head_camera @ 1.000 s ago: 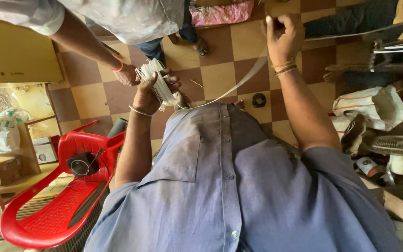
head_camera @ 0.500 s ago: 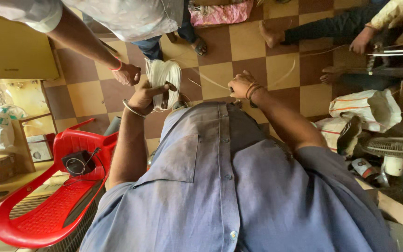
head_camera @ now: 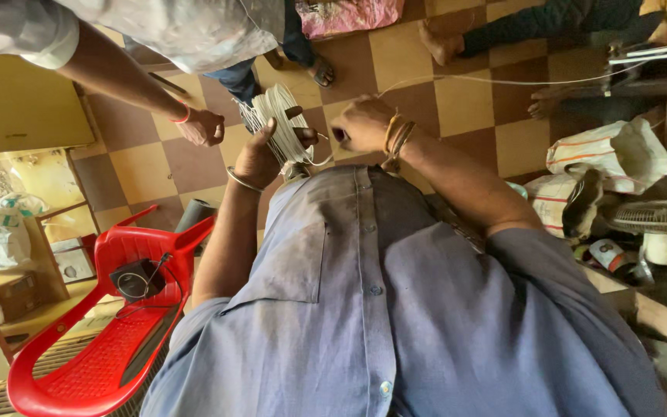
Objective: The person holds a bundle of white wire in their left hand and uses their right hand to pull and wrap the wire into a neat coil. The person continues coiling the wire while standing in a cluttered workshop.
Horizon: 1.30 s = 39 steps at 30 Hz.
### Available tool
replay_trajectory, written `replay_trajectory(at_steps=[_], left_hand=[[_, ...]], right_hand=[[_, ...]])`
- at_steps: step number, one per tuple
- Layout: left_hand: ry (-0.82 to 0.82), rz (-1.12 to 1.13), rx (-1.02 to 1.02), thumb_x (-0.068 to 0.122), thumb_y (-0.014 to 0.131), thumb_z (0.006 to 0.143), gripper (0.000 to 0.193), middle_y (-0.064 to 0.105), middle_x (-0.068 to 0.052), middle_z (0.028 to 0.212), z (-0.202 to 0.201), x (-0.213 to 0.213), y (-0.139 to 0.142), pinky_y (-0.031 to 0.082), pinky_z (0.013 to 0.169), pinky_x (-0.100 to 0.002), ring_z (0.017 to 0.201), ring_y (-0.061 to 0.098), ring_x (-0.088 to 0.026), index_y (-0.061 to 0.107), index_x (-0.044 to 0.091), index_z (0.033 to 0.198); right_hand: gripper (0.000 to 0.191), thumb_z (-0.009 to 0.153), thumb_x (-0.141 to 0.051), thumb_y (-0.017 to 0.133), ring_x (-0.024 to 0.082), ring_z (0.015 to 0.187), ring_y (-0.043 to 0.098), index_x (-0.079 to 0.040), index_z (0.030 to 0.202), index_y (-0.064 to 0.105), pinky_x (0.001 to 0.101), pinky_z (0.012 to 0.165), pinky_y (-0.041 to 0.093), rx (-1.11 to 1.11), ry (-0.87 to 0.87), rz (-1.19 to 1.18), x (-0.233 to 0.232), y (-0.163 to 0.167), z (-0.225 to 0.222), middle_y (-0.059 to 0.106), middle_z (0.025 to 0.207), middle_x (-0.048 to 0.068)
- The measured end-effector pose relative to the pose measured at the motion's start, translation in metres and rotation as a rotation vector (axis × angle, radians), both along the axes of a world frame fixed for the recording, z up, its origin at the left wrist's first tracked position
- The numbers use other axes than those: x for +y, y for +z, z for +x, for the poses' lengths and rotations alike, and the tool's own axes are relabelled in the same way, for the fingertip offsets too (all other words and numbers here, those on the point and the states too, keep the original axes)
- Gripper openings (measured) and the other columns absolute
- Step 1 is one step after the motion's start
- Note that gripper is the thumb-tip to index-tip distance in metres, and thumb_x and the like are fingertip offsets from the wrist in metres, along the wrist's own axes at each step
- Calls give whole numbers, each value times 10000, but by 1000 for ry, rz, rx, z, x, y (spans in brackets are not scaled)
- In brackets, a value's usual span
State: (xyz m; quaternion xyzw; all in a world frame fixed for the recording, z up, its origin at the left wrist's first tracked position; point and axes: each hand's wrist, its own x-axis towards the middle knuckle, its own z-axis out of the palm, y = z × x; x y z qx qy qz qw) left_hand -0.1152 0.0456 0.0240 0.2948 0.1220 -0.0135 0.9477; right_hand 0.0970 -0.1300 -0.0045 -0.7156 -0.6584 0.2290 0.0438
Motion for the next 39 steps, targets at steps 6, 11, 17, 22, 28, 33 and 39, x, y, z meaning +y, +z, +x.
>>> replay_trajectory(at_steps=[6, 11, 17, 22, 28, 33, 39], left_hand=[[-61, -22, -69, 469, 661, 1000, 737, 704, -244, 1113, -8, 13, -4, 572, 925, -459, 988, 719, -346, 496, -73, 1471], [-166, 44, -17, 443, 655, 1032, 723, 699, -285, 1094, -16, 17, -9, 554, 873, -450, 954, 700, -361, 506, -120, 1460], [-88, -60, -1, 466, 685, 944, 775, 635, -264, 1372, -10, -1, -8, 483, 1178, -509, 1319, 612, -394, 479, -99, 1433], [-52, -120, -90, 495, 701, 916, 811, 630, -221, 1365, -6, -2, -1, 481, 1143, -530, 1295, 606, -387, 448, -25, 1484], [-186, -112, -126, 493, 684, 1003, 782, 665, -312, 1229, -17, 14, -1, 545, 999, -518, 1088, 688, -435, 496, -122, 1448], [-249, -85, -59, 481, 708, 971, 824, 634, -298, 1289, -22, 13, -1, 521, 1056, -520, 1185, 647, -433, 455, -117, 1479], [-117, -94, -80, 511, 723, 904, 884, 551, -265, 1456, -9, -3, 9, 450, 1196, -566, 1378, 551, -412, 390, -46, 1504]], right_hand=[[257, 723, -320, 843, 307, 917, 734, -132, 888, 786, 428, 866, 575, 118, -25, -403, 0, -44, -5, 772, 972, 129], [223, 844, -306, 823, 328, 897, 718, -110, 933, 766, 459, 821, 562, 161, -577, 135, -4, -48, 28, 763, 958, 141], [202, 882, -219, 802, 250, 822, 696, -92, 966, 669, 396, 850, 559, 421, -548, 711, -2, -12, 33, 695, 873, 65], [192, 835, -289, 812, 258, 813, 705, -130, 912, 739, 449, 798, 555, 57, -111, -120, -12, 0, -14, 741, 859, 86], [162, 874, -282, 753, 223, 768, 737, -146, 963, 750, 397, 725, 577, 302, -399, -483, -7, -49, -18, 759, 812, 69], [244, 866, -215, 894, 214, 759, 729, -68, 917, 706, 353, 701, 580, 291, -753, 532, -12, -51, 31, 748, 854, 105], [207, 904, -303, 774, 234, 794, 731, -113, 978, 734, 390, 766, 588, 236, -142, 36, -22, -20, 23, 761, 888, 103]])
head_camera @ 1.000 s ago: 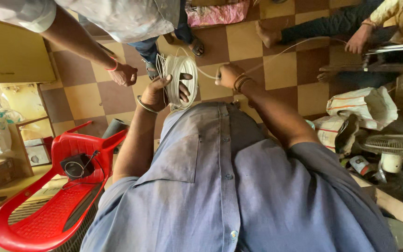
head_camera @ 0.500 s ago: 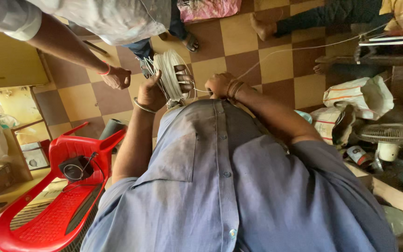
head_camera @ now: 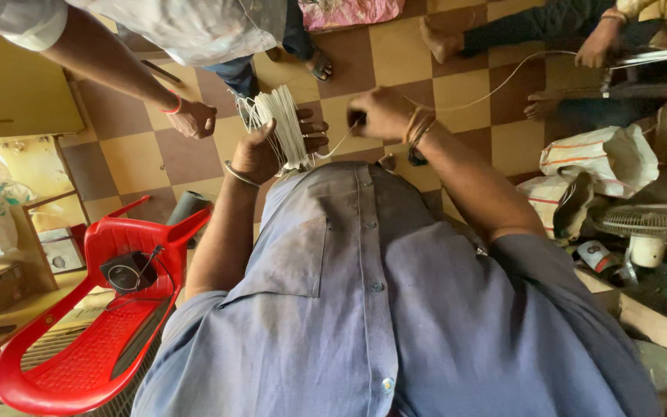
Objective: The person holds a bundle of white wire in their left hand and uses their right hand to pull and wrap the wire into a neat coil. The person continues coiling the wire while standing in a cluttered workshop.
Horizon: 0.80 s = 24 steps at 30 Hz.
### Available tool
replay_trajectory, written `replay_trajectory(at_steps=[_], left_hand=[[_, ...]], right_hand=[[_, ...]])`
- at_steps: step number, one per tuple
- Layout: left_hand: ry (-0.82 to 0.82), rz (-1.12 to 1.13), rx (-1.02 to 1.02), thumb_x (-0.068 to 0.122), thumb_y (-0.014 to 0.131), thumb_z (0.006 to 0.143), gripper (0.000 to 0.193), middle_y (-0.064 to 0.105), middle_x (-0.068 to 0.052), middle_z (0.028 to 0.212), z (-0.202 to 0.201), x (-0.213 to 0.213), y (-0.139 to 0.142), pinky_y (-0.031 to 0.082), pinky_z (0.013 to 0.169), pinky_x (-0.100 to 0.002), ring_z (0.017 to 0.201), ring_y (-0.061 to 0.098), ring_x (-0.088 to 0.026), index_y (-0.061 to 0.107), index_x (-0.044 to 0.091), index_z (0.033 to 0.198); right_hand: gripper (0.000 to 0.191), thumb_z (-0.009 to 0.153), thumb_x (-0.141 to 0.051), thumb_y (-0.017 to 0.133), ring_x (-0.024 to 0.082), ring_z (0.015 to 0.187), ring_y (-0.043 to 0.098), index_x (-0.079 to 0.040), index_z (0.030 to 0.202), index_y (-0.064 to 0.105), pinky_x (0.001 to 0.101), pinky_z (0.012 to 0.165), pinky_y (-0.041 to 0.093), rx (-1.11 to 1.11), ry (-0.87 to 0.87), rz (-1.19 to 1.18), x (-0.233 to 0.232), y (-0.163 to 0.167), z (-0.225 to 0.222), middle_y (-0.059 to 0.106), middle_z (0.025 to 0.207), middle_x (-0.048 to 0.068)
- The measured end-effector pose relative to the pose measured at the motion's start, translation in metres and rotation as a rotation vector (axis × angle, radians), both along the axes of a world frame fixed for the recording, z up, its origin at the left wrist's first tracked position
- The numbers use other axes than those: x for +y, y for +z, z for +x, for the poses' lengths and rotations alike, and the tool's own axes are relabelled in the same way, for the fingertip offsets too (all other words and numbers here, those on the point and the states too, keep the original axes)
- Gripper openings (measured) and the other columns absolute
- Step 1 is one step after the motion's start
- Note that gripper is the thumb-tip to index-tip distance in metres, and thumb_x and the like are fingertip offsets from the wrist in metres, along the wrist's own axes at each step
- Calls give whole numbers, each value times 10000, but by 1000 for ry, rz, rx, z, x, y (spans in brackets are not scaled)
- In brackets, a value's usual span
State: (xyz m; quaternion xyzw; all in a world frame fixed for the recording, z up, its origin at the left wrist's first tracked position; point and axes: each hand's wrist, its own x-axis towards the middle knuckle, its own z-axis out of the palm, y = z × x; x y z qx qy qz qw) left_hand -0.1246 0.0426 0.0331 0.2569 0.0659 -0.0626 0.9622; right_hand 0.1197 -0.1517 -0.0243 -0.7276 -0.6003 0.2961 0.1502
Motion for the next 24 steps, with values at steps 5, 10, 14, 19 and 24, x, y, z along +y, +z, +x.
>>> replay_trajectory(at_steps=[5, 10, 14, 19, 24], left_hand=[[-101, -106, -133, 534, 697, 955, 889, 564, -289, 1445, -2, 8, 1, 448, 1170, -562, 1293, 598, -448, 396, -41, 1564], [-230, -44, -104, 555, 688, 951, 894, 613, -334, 1357, -13, 16, -7, 486, 1070, -567, 1222, 636, -474, 426, -89, 1513], [-191, -24, -38, 538, 709, 948, 902, 574, -307, 1407, -3, 3, -8, 452, 1141, -574, 1291, 594, -444, 411, -69, 1545], [-80, 30, -14, 532, 710, 899, 920, 519, -278, 1496, 13, -13, -3, 414, 1191, -563, 1419, 512, -416, 382, -41, 1539], [-101, 36, -128, 567, 686, 910, 928, 528, -280, 1496, 9, -4, 4, 426, 1195, -545, 1407, 534, -416, 384, -43, 1541]], right_hand=[[353, 745, -422, 796, 307, 891, 739, -127, 939, 793, 449, 834, 580, 47, 71, -269, 8, -21, -52, 772, 940, 127], [239, 847, -351, 782, 271, 846, 740, -122, 913, 763, 397, 794, 576, 100, -472, 20, 26, -38, -47, 765, 918, 130], [223, 895, -294, 804, 218, 789, 722, -100, 900, 694, 320, 745, 574, 268, -707, 405, 22, -18, -9, 751, 880, 102], [296, 870, -380, 796, 276, 817, 728, -97, 938, 743, 405, 787, 575, -164, -125, -48, -3, 12, -25, 753, 902, 142], [252, 769, -318, 786, 308, 859, 724, -143, 950, 789, 458, 768, 575, -76, -1, -481, 14, -17, -64, 756, 924, 123]])
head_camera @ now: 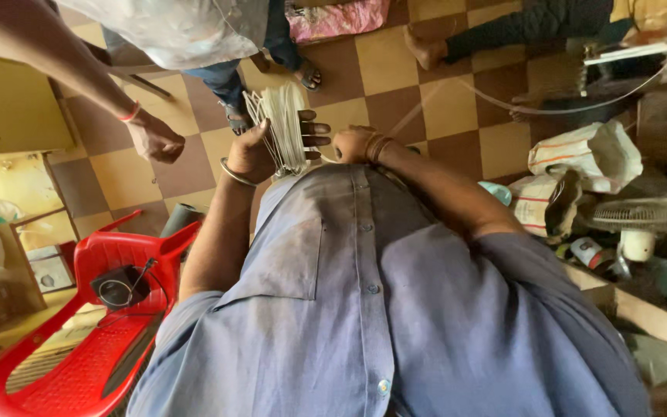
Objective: The person holds a bundle of white wire in their left hand and uses their right hand to pull and wrap the wire into a neat coil. The person continues coiling the wire while standing in a cluttered workshop.
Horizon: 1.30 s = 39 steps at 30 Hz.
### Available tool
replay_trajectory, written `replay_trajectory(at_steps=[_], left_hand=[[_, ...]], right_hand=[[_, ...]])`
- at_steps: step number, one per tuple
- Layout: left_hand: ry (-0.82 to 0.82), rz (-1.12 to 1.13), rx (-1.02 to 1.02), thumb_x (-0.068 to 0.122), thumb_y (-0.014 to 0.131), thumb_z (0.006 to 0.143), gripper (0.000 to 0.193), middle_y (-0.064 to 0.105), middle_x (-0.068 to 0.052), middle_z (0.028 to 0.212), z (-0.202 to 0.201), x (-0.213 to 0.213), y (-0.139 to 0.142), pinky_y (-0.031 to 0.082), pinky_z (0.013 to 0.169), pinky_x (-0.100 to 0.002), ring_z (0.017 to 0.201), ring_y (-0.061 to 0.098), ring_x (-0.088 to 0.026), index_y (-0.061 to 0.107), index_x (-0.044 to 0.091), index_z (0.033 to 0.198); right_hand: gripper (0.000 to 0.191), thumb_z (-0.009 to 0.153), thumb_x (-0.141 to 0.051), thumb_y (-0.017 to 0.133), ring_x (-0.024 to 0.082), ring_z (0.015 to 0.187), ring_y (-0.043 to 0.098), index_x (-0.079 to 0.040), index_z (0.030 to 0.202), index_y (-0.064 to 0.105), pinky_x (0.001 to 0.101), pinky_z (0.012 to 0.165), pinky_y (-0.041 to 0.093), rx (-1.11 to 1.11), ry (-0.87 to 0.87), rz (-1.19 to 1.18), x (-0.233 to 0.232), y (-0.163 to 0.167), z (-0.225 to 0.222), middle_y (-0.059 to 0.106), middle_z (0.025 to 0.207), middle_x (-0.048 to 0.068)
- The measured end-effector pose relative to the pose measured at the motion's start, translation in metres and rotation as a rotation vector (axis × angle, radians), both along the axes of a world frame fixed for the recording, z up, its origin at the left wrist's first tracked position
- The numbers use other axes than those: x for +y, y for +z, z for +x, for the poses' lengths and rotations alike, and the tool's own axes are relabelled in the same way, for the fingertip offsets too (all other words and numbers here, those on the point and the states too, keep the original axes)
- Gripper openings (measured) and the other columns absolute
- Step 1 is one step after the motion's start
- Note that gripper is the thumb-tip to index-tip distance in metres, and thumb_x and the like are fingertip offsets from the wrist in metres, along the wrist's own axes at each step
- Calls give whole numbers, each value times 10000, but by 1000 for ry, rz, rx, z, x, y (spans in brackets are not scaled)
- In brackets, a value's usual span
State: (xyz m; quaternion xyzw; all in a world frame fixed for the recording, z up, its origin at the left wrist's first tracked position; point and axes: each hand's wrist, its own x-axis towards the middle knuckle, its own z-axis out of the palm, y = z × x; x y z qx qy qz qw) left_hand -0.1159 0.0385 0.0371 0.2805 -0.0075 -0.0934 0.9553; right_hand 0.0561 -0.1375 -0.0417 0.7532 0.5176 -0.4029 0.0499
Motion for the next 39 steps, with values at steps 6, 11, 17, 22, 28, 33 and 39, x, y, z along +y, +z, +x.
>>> replay_trajectory(at_steps=[6, 11, 17, 22, 28, 33, 39], left_hand=[[-105, -65, -37, 577, 660, 978, 893, 589, -311, 1414, -10, 14, 1, 460, 1166, -521, 1314, 596, -440, 434, -86, 1532], [-61, 22, 16, 578, 675, 920, 904, 551, -284, 1461, -4, 2, -5, 468, 1144, -552, 1362, 565, -421, 403, -46, 1515], [90, -47, 97, 578, 672, 924, 944, 557, -272, 1457, -1, -1, -8, 440, 1206, -527, 1379, 551, -411, 358, -31, 1573], [13, -112, 8, 537, 666, 970, 888, 635, -267, 1358, -15, 13, -12, 519, 1080, -525, 1238, 642, -412, 381, -43, 1579], [7, 54, 125, 339, 702, 1035, 684, 662, -314, 1175, -27, 19, -24, 583, 914, -494, 1053, 698, -431, 480, -122, 1489], [131, 35, 249, 311, 724, 969, 679, 642, -231, 1288, -33, 9, -28, 571, 966, -484, 1159, 670, -360, 457, -51, 1478], [197, -29, 256, 378, 708, 917, 713, 663, -208, 1327, -25, 2, -39, 547, 1034, -450, 1221, 672, -335, 471, -20, 1459]], right_hand=[[279, 814, -352, 795, 308, 788, 735, -96, 922, 770, 432, 724, 567, -54, -477, 375, 11, -13, 39, 761, 876, 144], [227, 885, -197, 824, 297, 766, 706, -47, 935, 662, 388, 708, 557, -46, -614, 1001, 7, 0, 63, 726, 856, 127], [215, 870, -230, 773, 345, 823, 686, -72, 990, 693, 446, 761, 545, 115, -257, 827, 3, 4, 8, 701, 902, 183], [384, 728, -433, 804, 363, 852, 722, -101, 921, 786, 495, 761, 578, -55, 65, 126, 6, -9, 2, 753, 916, 175], [306, 883, -331, 817, 287, 739, 689, -43, 879, 713, 426, 695, 552, -117, -674, 670, -6, -28, 81, 722, 824, 136], [205, 949, -164, 832, 203, 782, 644, -75, 931, 649, 340, 726, 559, 120, -681, 1177, -26, -8, 114, 682, 874, 74], [179, 860, -296, 765, 263, 803, 727, -155, 969, 773, 410, 743, 567, 86, -88, 462, -30, 9, 22, 766, 897, 90]])
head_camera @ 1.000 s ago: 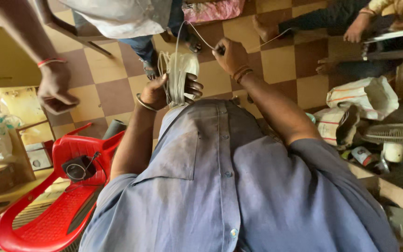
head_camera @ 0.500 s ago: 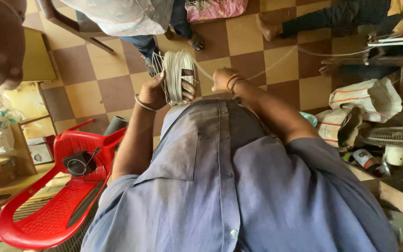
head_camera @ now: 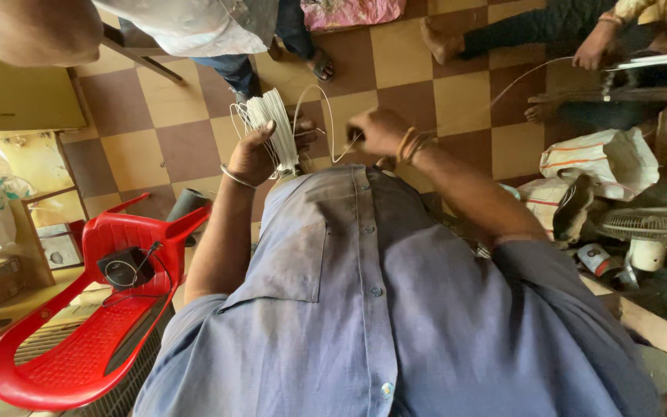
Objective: The person holds a bundle of white wire in their left hand and uses their right hand to pull and wrap the wire into a neat coil. The person continues coiling the wire while standing in a cluttered workshop.
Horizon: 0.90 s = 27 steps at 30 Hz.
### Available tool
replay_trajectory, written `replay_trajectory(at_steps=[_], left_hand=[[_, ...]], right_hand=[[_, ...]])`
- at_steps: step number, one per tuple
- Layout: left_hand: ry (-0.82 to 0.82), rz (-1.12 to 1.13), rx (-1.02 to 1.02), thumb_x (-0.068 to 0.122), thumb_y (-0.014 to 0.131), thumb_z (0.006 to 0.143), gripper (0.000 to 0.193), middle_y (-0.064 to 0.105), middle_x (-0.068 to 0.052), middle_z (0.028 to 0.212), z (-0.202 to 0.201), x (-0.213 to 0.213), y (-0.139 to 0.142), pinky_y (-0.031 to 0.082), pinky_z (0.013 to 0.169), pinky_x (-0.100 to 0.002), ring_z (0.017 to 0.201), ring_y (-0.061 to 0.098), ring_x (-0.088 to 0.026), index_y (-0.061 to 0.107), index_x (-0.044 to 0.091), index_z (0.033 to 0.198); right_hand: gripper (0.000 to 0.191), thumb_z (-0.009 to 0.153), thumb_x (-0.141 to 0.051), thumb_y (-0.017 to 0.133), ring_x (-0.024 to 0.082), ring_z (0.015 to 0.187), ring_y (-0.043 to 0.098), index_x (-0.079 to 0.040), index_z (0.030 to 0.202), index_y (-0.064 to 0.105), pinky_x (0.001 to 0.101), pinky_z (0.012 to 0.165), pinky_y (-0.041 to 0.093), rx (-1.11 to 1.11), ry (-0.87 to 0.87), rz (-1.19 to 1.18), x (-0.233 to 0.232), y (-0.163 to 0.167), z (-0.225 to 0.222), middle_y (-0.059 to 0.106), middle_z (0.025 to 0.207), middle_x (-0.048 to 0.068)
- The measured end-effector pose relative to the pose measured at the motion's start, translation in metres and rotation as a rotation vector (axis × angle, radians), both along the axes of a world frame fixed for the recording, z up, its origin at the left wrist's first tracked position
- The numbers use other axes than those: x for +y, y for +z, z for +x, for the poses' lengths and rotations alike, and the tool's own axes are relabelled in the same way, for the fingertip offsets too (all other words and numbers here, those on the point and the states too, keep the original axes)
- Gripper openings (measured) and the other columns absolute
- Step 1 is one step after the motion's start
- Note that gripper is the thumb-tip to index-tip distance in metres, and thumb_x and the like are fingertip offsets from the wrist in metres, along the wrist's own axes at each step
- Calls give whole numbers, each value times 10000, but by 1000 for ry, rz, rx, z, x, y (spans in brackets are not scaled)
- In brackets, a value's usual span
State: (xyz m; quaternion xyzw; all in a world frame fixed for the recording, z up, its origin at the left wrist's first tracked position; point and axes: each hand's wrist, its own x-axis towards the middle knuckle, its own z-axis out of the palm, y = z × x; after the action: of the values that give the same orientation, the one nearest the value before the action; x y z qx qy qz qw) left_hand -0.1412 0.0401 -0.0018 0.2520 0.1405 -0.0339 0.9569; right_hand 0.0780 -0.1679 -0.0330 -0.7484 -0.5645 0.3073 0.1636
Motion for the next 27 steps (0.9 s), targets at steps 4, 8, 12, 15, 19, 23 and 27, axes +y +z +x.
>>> replay_trajectory(at_steps=[4, 8, 12, 15, 19, 23, 27], left_hand=[[-15, 8, -52, 324, 694, 995, 629, 690, -247, 1197, -2, 9, -7, 582, 946, -459, 1055, 707, -358, 503, -70, 1448], [-59, 53, -27, 231, 680, 1026, 544, 708, -248, 1114, -8, 17, -5, 602, 856, -444, 948, 727, -362, 530, -108, 1424], [-80, 69, 27, 165, 705, 977, 512, 708, -248, 1141, -11, 16, 1, 607, 889, -457, 994, 720, -354, 544, -88, 1391], [-19, 52, 69, 136, 717, 942, 465, 710, -242, 1152, -15, 12, 5, 609, 903, -457, 1023, 717, -354, 547, -54, 1332], [61, -6, 64, 119, 723, 937, 416, 709, -205, 1112, -18, 8, 4, 601, 881, -430, 1011, 714, -342, 561, -40, 1286], [65, -68, 93, 105, 725, 936, 322, 698, -155, 1002, -13, 9, -1, 607, 824, -418, 950, 723, -315, 603, -52, 1189], [49, 116, 204, 119, 716, 959, 236, 716, -165, 876, -8, 12, -8, 610, 722, -399, 763, 722, -283, 657, -70, 1088]], right_hand=[[386, 747, -458, 795, 351, 890, 718, -127, 946, 791, 487, 816, 566, -43, 164, -371, 29, -29, -31, 753, 943, 145], [262, 806, -368, 772, 363, 846, 732, -120, 889, 769, 501, 798, 572, -76, -179, -409, 27, -49, 7, 761, 891, 140], [271, 881, -320, 854, 304, 755, 706, -101, 855, 698, 439, 676, 552, -248, -694, 232, 0, -45, 70, 740, 820, 101], [269, 907, -133, 845, 209, 879, 686, -55, 1061, 639, 331, 766, 586, -39, -784, 695, -10, -33, 108, 681, 1000, 89], [182, 943, -95, 846, 189, 858, 647, -66, 967, 668, 314, 783, 545, 105, -563, 538, -29, -24, 100, 695, 933, 75], [246, 807, -199, 896, 261, 822, 686, -49, 924, 740, 387, 740, 531, -37, -170, 313, -20, -27, 55, 743, 886, 123], [271, 829, -308, 828, 209, 864, 759, -92, 961, 734, 357, 811, 587, 251, -204, 87, -3, -36, 33, 782, 922, 79]])
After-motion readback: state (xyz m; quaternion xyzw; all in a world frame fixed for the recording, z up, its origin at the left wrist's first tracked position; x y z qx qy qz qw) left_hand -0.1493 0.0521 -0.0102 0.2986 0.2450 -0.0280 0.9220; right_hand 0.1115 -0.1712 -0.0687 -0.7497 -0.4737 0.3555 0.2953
